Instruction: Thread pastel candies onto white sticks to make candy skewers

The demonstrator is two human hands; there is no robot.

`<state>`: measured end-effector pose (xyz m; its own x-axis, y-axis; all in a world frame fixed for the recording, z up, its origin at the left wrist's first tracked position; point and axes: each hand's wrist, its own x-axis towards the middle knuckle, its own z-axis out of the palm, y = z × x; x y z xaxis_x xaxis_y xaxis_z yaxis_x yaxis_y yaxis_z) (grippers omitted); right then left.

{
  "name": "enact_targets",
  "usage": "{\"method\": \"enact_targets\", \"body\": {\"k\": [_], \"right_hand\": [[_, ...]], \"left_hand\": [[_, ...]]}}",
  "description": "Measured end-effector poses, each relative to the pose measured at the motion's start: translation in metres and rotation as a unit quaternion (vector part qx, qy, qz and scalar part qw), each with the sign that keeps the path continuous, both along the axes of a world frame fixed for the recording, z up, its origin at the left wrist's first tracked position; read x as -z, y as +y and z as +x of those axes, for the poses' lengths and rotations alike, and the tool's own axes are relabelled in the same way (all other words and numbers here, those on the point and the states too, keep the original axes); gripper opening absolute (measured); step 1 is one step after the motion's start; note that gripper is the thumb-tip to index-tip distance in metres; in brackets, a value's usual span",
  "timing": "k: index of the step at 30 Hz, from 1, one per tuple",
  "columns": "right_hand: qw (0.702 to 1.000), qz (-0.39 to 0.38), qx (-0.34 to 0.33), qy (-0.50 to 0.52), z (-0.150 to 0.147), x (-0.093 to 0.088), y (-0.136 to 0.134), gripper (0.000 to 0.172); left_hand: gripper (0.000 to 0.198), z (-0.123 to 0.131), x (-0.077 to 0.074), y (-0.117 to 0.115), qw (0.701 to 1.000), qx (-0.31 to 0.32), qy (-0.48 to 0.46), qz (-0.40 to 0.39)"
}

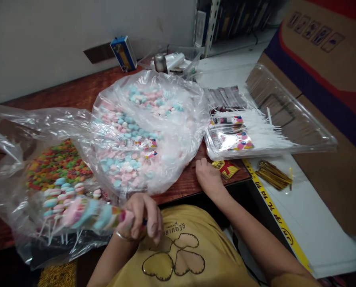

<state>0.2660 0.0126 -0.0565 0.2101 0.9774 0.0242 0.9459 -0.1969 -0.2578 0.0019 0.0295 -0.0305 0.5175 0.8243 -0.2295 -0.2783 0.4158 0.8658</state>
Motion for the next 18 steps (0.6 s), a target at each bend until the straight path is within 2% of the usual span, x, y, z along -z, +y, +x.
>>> {"method": "enact_targets", "body": {"k": [2,3,7,9,12,15,18], "right_hand": [[1.000,-0.002,0.013,-0.006,0.001,0.003,0.001,0.031],[1.000,-0.002,0.022,-0.008,0.002,0.004,0.001,0.029],[0.999,0.011,0.051,-0.004,0.006,0.008,-0.007,0.026],[0.998,0.021,0.061,0.000,0.010,0.005,-0.020,0.024],[0.994,0.083,0.072,0.018,0.017,-0.010,-0.051,0.020],[0.960,0.256,0.100,0.056,0.016,-0.038,-0.081,0.016],[0.937,0.331,0.071,0.088,0.000,-0.061,-0.089,0.014]], "left_hand": [[0.084,-0.006,-0.005,0.004,0.997,0.047,-0.065,0.015],[0.081,-0.008,-0.011,0.003,0.994,0.046,-0.097,0.017],[0.049,0.000,-0.042,-0.007,0.982,-0.107,-0.156,-0.025],[0.039,0.014,-0.045,-0.010,0.982,-0.100,-0.146,-0.071],[0.032,0.040,-0.027,-0.012,0.983,-0.025,-0.121,-0.136],[0.029,0.065,0.001,-0.013,0.980,-0.024,-0.114,-0.162],[0.032,0.079,0.016,-0.013,0.973,-0.030,-0.122,-0.194]]}}
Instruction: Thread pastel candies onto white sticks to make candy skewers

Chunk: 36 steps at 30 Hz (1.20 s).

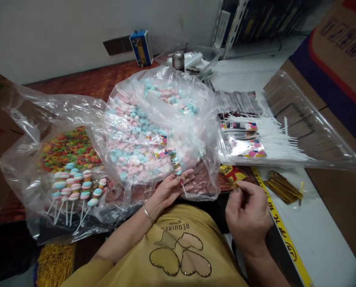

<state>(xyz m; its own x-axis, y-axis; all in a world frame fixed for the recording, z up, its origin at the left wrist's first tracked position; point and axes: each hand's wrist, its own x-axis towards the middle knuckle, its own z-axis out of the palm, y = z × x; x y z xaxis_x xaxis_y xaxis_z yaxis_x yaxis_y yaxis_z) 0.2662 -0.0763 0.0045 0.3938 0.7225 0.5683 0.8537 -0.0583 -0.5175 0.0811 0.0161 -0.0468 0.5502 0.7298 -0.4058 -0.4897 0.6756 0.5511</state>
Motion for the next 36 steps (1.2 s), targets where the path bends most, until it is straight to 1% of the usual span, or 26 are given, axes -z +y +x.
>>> {"method": "enact_targets", "body": {"k": [1,2,4,6,8,9,11,14,17,22,25,27,29,31,33,34,35,36], "right_hand": [[0.999,0.000,-0.037,0.011,-0.007,-0.002,0.004,0.014],[0.996,-0.014,-0.082,0.027,-0.014,0.000,0.011,0.014],[0.982,-0.071,-0.163,0.058,-0.024,0.013,0.030,0.017],[0.970,-0.132,-0.185,0.088,-0.027,0.032,0.048,0.018],[0.964,-0.151,-0.195,0.101,-0.024,0.049,0.057,0.017],[0.962,-0.153,-0.198,0.105,-0.021,0.054,0.059,0.016],[0.961,-0.151,-0.204,0.111,-0.014,0.059,0.057,0.018],[0.961,-0.132,-0.212,0.121,-0.006,0.056,0.054,0.021],[0.962,-0.120,-0.220,0.106,-0.003,0.051,0.054,0.023],[0.974,-0.112,-0.197,0.017,-0.005,0.047,0.054,0.029],[0.979,-0.064,-0.184,-0.064,-0.007,0.042,0.054,0.027],[0.971,-0.023,-0.188,-0.148,-0.010,0.038,0.054,0.026],[0.953,0.006,-0.204,-0.226,-0.013,0.034,0.054,0.025],[0.934,0.023,-0.228,-0.273,-0.016,0.030,0.053,0.024],[0.924,0.028,-0.259,-0.280,-0.018,0.028,0.053,0.023],[0.925,0.024,-0.275,-0.260,-0.019,0.027,0.052,0.023],[0.931,0.012,-0.293,-0.217,-0.018,0.026,0.052,0.024],[0.938,-0.010,-0.311,-0.150,-0.017,0.025,0.051,0.025]], "left_hand": [[0.033,0.002,0.001,0.000,1.000,-0.004,0.000,-0.006],[0.034,0.002,0.000,0.000,1.000,-0.013,0.006,-0.008],[0.032,-0.002,-0.005,0.000,0.998,-0.047,0.033,-0.004],[0.030,-0.010,-0.012,-0.002,0.994,-0.089,0.066,0.004],[0.031,-0.020,-0.019,-0.005,0.990,-0.110,0.086,0.011],[0.032,-0.024,-0.022,-0.006,0.989,-0.114,0.089,0.012],[0.034,-0.029,-0.026,-0.009,0.989,-0.116,0.089,0.012],[0.032,-0.030,-0.027,-0.010,0.989,-0.121,0.081,0.013],[0.030,-0.029,-0.026,-0.009,0.990,-0.117,0.073,0.015],[0.032,-0.029,-0.028,-0.008,0.993,-0.090,0.069,0.013],[0.034,-0.029,-0.032,-0.009,0.995,-0.064,0.079,0.009],[0.035,-0.026,-0.035,-0.010,0.996,-0.033,0.086,0.009],[0.035,-0.021,-0.037,-0.010,0.996,-0.004,0.087,0.015],[0.035,-0.016,-0.039,-0.010,0.996,0.011,0.082,0.024],[0.034,-0.011,-0.041,-0.010,0.997,0.013,0.078,0.028],[0.034,-0.010,-0.041,-0.010,0.996,0.011,0.078,0.029],[0.034,-0.010,-0.041,-0.010,0.996,0.007,0.081,0.028],[0.035,-0.011,-0.042,-0.009,0.996,0.002,0.085,0.026]]}}
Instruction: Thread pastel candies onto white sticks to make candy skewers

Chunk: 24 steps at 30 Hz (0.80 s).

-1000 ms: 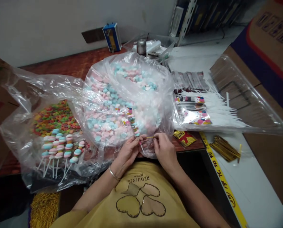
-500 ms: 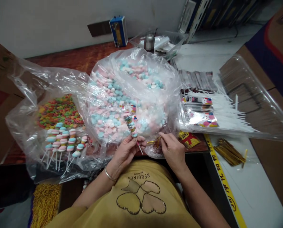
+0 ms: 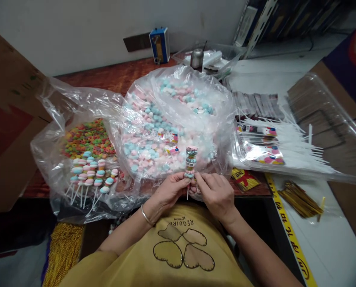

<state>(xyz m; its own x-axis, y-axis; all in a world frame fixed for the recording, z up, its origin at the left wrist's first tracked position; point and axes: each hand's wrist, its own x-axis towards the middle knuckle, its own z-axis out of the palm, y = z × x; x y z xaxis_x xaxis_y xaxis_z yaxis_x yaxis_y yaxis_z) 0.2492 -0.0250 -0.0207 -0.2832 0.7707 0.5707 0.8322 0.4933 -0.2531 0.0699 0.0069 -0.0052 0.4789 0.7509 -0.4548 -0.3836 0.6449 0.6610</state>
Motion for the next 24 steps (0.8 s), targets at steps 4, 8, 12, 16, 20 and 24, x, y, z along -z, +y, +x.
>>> {"method": "enact_targets", "body": {"k": [4,8,12,16,20,24], "right_hand": [[0.871,-0.323,-0.069,0.365,0.005,-0.005,0.001,0.035],[0.637,-0.497,-0.083,0.584,0.002,-0.007,0.006,0.040],[0.636,-0.496,-0.056,0.589,0.002,-0.003,0.009,0.043],[0.733,-0.442,-0.067,0.513,0.003,-0.006,0.003,0.032],[0.786,-0.345,-0.070,0.509,-0.020,-0.012,-0.002,0.025],[0.815,-0.292,0.010,0.501,-0.051,-0.006,0.006,0.024]], "left_hand": [[0.040,-0.010,-0.001,0.004,1.000,0.001,0.023,-0.005],[0.041,-0.017,-0.004,0.006,0.998,0.031,0.054,0.009],[0.040,-0.019,-0.006,0.007,0.995,0.045,0.087,0.014],[0.027,-0.020,-0.006,0.014,0.974,0.001,0.204,0.098],[0.016,-0.013,-0.002,0.023,0.896,-0.020,0.344,0.281],[0.020,-0.004,0.001,0.022,0.807,-0.025,0.417,0.417]]}}
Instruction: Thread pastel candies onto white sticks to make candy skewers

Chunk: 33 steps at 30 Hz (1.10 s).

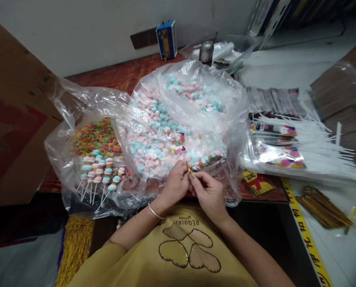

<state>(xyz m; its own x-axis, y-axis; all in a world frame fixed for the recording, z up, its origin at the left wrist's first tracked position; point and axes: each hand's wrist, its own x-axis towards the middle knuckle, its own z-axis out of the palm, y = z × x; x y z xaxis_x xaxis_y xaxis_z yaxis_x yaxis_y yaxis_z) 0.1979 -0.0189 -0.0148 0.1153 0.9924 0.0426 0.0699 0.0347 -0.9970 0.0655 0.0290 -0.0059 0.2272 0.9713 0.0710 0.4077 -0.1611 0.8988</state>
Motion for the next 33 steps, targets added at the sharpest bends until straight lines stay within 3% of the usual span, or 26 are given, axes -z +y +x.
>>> {"method": "enact_targets", "body": {"k": [3,8,13,16,19,21,23,25,28,33], "right_hand": [[0.999,-0.019,0.038,-0.015,-0.008,0.006,0.009,0.030],[0.996,-0.069,0.020,0.045,-0.004,0.005,0.016,0.037],[0.993,-0.097,0.009,0.063,-0.005,0.002,0.018,0.044],[0.992,-0.103,0.009,0.072,-0.007,0.000,0.018,0.045],[0.994,-0.088,0.013,0.057,-0.009,-0.002,0.018,0.045],[0.998,-0.058,0.019,0.021,-0.009,-0.001,0.018,0.041],[0.998,-0.016,0.034,-0.049,-0.008,0.001,0.020,0.036],[0.990,0.023,0.058,-0.124,-0.005,0.004,0.022,0.031],[0.977,0.078,0.099,-0.175,-0.001,0.007,0.026,0.016],[0.964,0.161,0.079,-0.196,0.000,0.008,0.029,0.009]], "left_hand": [[0.023,0.000,0.002,-0.004,0.996,0.006,0.063,0.069],[0.021,-0.005,0.010,-0.007,0.977,-0.040,0.118,0.171],[0.020,-0.008,0.009,-0.007,0.976,-0.034,0.105,0.188],[0.015,-0.007,0.004,-0.006,0.990,-0.047,0.050,0.123],[0.004,-0.004,0.002,-0.004,0.991,-0.084,-0.095,-0.044],[0.012,-0.002,0.003,-0.001,0.953,-0.091,-0.222,-0.188],[0.026,0.001,0.003,0.001,0.901,-0.087,-0.322,-0.279],[0.036,0.003,0.002,0.002,0.870,-0.088,-0.374,-0.308],[0.043,0.005,-0.001,0.003,0.852,-0.086,-0.406,-0.321],[0.048,0.009,-0.003,0.002,0.824,-0.093,-0.451,-0.330]]}}
